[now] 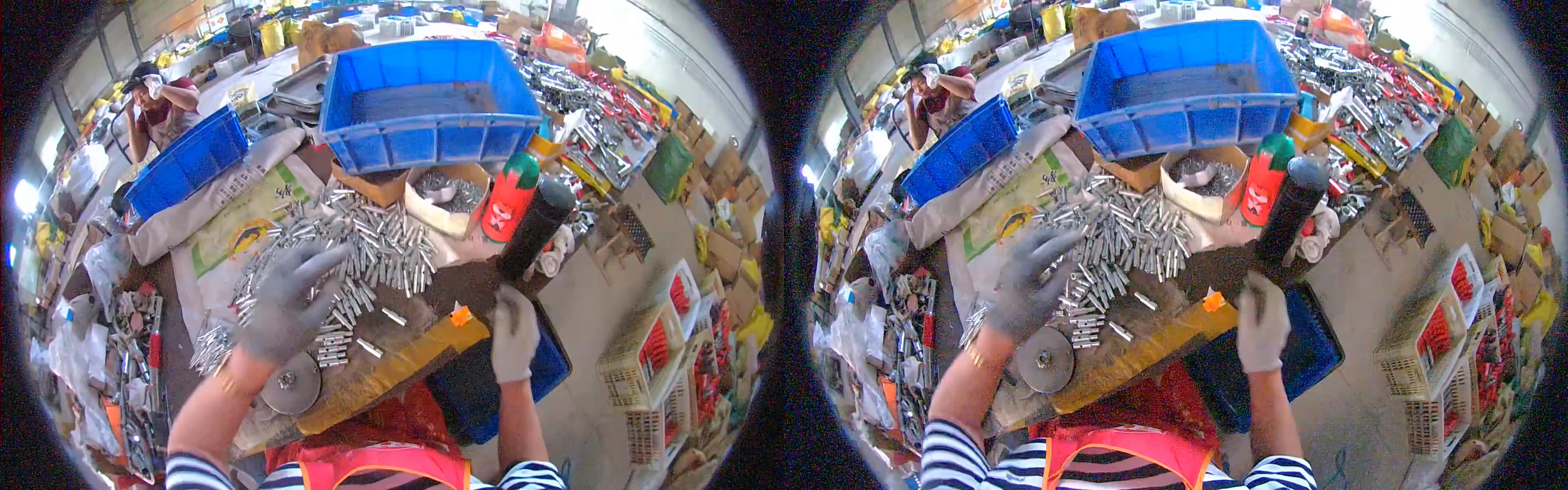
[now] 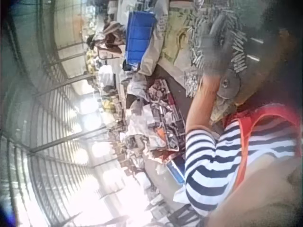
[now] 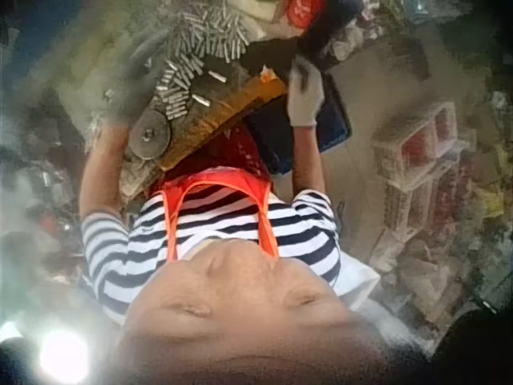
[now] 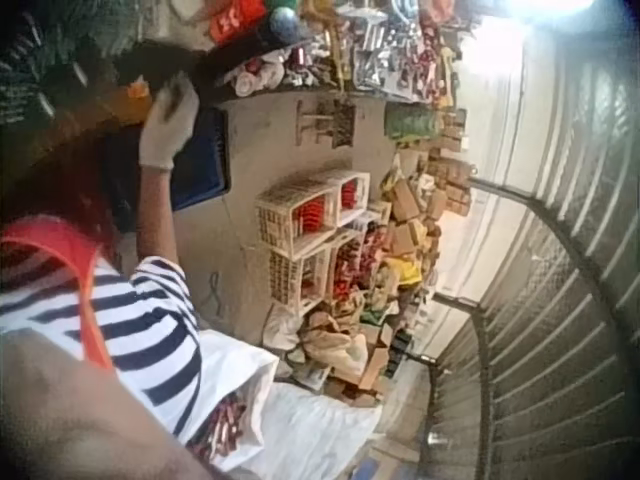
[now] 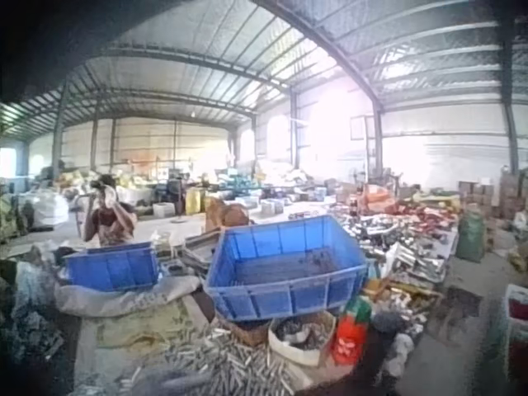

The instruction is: The person assembles metal fasteners by picking up small pins and inserting them one at a time into metal anchor sleeves by hand.

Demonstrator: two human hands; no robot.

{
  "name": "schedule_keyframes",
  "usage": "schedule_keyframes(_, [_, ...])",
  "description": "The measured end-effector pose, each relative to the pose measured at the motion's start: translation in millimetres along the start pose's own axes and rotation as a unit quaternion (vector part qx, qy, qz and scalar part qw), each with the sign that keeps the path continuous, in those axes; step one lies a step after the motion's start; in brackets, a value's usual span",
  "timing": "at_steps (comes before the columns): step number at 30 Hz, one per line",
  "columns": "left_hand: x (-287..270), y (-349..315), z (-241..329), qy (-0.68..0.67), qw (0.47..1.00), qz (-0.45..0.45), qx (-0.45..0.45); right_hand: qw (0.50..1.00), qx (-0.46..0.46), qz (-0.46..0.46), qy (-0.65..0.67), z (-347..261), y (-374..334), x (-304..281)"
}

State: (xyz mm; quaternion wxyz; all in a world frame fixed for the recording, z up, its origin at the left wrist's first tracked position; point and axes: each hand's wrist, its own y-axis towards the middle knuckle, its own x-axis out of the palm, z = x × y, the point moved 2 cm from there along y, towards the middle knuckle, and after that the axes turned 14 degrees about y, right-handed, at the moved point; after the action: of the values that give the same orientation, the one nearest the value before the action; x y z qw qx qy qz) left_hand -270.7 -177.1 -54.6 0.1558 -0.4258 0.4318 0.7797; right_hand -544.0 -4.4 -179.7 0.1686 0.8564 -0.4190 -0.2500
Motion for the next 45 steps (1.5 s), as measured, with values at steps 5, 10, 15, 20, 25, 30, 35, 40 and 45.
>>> schedule_keyframes(5, [117.9, 137.5, -9.5, 0.031, 0.987, -0.11, 0.112, 0.881, 0.295, -0.046, 0.366, -1.8, 72.1, 91.7])
schedule_keyframes(10, [201.7, 196.2, 3.0, 0.233, 0.937, -0.201, 0.166, 0.864, 0.315, -0.009, 0.393, 16.7, 98.4, 118.7])
schedule_keyframes(15, [228.3, 205.5, 16.9, 0.206, 0.931, -0.264, 0.145, 0.815, 0.409, 0.004, 0.411, 46.5, 105.1, 134.6])
schedule_keyframes(20, [264.7, 217.6, -43.8, 0.24, 0.913, -0.326, 0.053, 0.753, 0.45, 0.032, 0.48, 31.6, 107.4, 174.8])
schedule_keyframes(25, [283.8, 213.4, -17.4, 0.244, 0.945, -0.205, 0.076, 0.749, 0.408, 0.104, 0.512, 74.2, 129.4, 172.8])
schedule_keyframes(30, [283.2, 215.7, -44.9, 0.274, 0.911, -0.28, 0.127, 0.725, 0.461, 0.142, 0.492, 53.1, 137.4, 188.6])
schedule_keyframes(35, [260.5, 226.0, 18.9, 0.298, 0.882, -0.343, 0.122, 0.8, 0.417, 0.14, 0.408, 111.2, 131.3, 175.6])
schedule_keyframes(40, [228.3, 241.4, -9.0, 0.342, 0.825, -0.386, 0.232, 0.864, 0.385, 0.128, 0.299, 73.9, 125.2, 185.6])
schedule_keyframes(45, [233.1, 239.5, -15.7, 0.361, 0.801, -0.388, 0.278, 0.836, 0.38, 0.107, 0.381, 69.1, 121.6, 176.4])
